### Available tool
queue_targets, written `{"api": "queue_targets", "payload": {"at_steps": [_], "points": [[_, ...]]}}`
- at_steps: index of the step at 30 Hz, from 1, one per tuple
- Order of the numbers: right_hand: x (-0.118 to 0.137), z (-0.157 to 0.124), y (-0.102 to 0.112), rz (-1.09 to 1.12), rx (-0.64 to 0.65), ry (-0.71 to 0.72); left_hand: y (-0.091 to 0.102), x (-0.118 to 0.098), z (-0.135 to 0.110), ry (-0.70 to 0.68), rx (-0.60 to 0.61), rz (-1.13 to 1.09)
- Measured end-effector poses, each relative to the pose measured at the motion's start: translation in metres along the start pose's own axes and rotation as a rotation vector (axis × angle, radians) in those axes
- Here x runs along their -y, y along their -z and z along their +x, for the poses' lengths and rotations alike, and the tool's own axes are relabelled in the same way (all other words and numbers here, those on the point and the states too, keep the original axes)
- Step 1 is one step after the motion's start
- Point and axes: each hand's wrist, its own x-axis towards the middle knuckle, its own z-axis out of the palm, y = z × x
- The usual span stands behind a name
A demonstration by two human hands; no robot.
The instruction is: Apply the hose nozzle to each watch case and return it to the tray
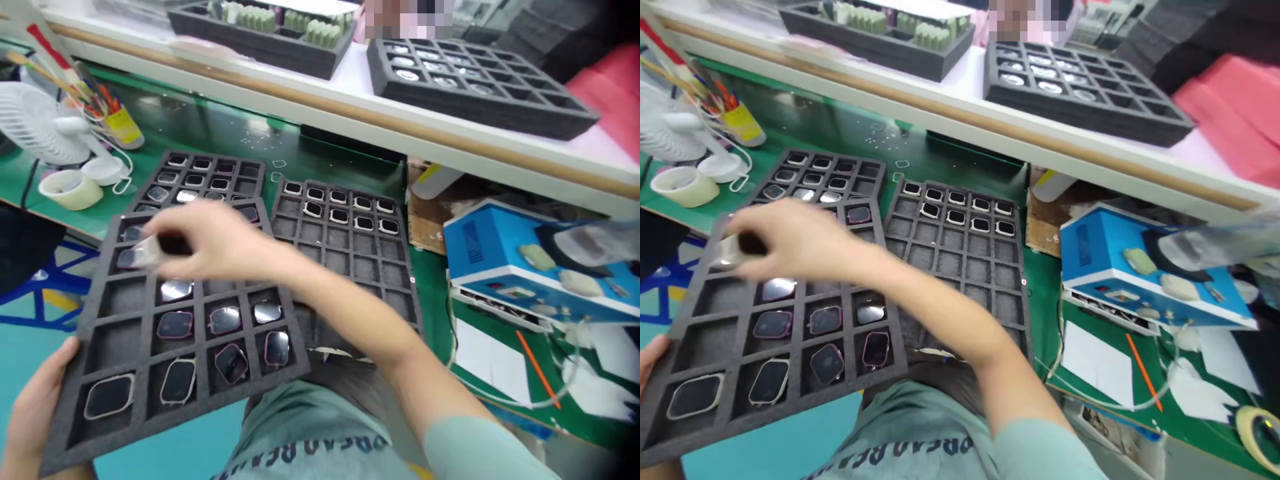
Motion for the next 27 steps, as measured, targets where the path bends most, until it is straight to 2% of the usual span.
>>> {"api": "queue_targets", "payload": {"at_steps": [3,5,7,9,12,16,22,25,27], "points": [[-0.079,-0.036,0.041,-0.173,-0.131,-0.371,-0.005,-0.002,-0.007,0.244,0.024,-0.120],[-0.125,-0.056,0.055,-0.343,-0.101,-0.649,-0.010,-0.006,-0.013,0.289,0.028,-0.174],[-0.158,-0.070,0.059,-0.385,-0.081,-0.709,-0.014,-0.009,-0.018,0.244,0.024,-0.189],[-0.176,-0.077,0.058,-0.388,-0.069,-0.721,-0.017,-0.010,-0.020,0.203,0.034,-0.209],[-0.185,-0.079,0.059,-0.374,-0.062,-0.714,-0.017,-0.008,-0.018,0.157,0.049,-0.262],[-0.181,-0.083,0.059,-0.351,-0.050,-0.678,-0.015,-0.002,-0.013,0.114,0.043,-0.281],[-0.165,-0.094,0.035,-0.304,0.026,-0.618,-0.013,0.003,-0.010,0.028,0.065,-0.265],[-0.158,-0.102,0.028,-0.288,0.011,-0.619,-0.011,0.002,-0.009,-0.042,0.069,-0.278],[-0.150,-0.110,0.027,-0.259,-0.054,-0.622,-0.011,0.001,-0.009,-0.087,0.094,-0.303]]}}
